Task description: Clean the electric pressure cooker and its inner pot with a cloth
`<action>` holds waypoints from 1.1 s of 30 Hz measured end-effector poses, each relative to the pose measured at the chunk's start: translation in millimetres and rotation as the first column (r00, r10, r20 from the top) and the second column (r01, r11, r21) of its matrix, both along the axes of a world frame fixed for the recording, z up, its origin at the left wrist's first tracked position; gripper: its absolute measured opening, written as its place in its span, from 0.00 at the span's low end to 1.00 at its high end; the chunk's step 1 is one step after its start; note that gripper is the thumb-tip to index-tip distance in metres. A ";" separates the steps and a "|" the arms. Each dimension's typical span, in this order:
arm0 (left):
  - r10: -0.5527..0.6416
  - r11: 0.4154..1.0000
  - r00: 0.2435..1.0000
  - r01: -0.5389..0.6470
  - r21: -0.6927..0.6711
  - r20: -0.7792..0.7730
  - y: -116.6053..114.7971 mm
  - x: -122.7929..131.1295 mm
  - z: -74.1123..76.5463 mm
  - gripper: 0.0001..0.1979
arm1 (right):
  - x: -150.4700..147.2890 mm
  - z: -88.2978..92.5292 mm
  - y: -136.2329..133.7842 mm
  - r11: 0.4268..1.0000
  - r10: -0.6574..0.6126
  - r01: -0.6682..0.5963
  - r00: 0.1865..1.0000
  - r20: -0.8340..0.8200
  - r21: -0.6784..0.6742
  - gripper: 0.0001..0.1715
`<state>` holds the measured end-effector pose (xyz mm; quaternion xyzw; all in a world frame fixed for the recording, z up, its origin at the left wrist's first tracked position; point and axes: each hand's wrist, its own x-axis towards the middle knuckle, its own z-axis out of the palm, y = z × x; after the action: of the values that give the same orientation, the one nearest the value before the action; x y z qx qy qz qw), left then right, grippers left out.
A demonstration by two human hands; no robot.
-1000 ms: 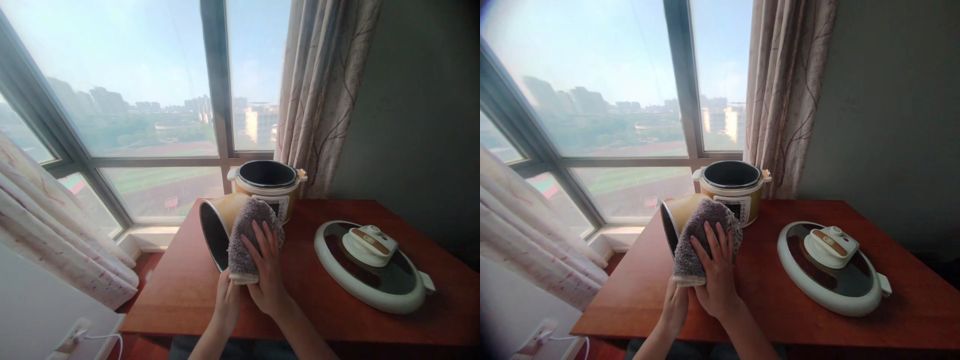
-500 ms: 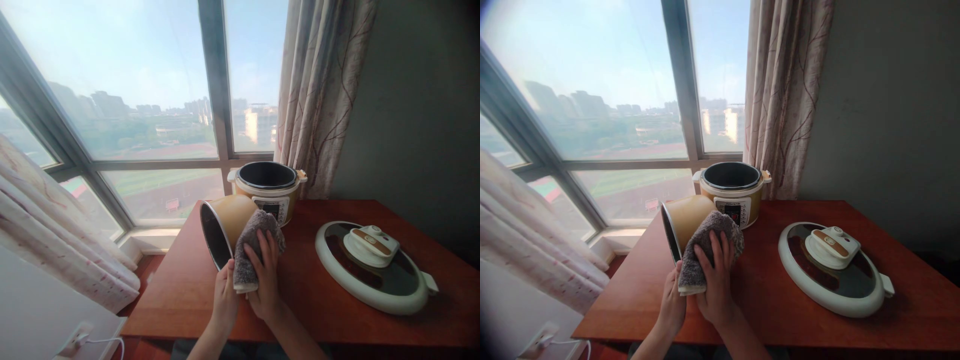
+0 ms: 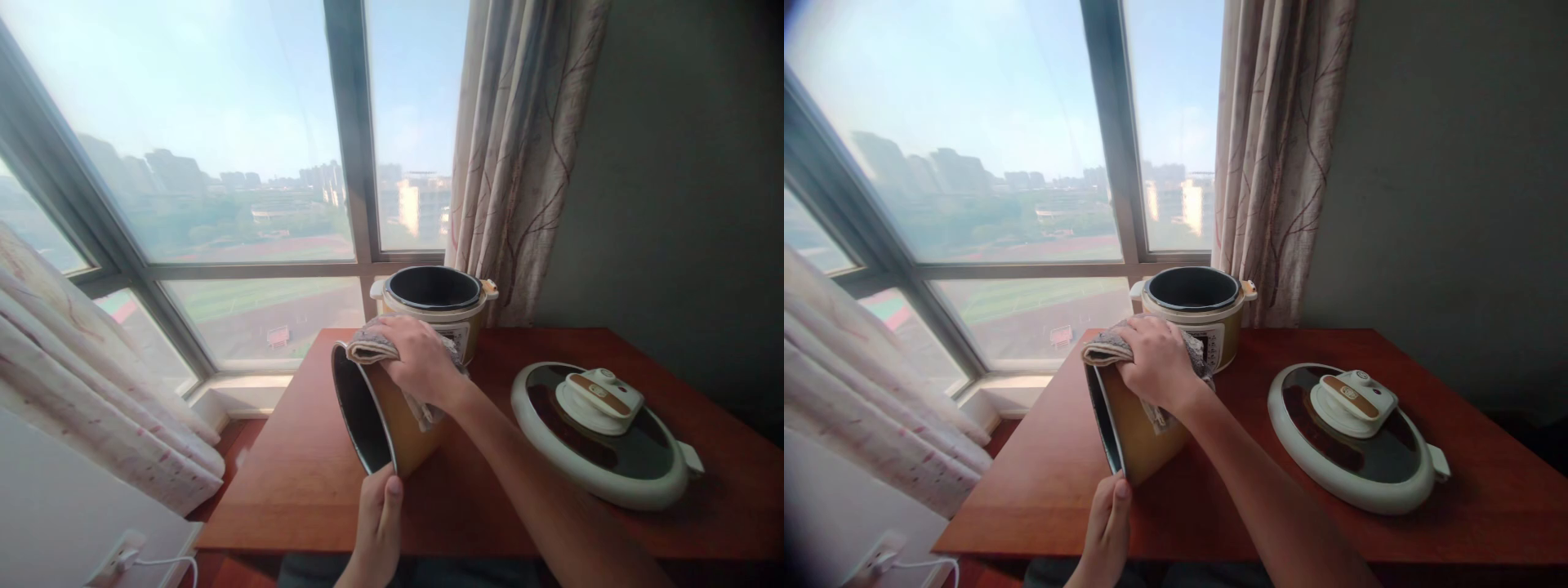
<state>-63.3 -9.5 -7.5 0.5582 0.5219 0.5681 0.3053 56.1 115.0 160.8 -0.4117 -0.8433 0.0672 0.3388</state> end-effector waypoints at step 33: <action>-0.076 0.978 0.933 0.138 -0.154 0.352 38.9 -12.5 29.3 0.28 | 20.1 -119.4 -68.9 0.971 0.043 0.023 0.961 -0.273 0.236 0.34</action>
<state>-75.9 29.4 21.8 0.4487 0.4773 0.5909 0.4708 76.2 46.1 41.4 -0.3505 -0.7918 0.0245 0.4997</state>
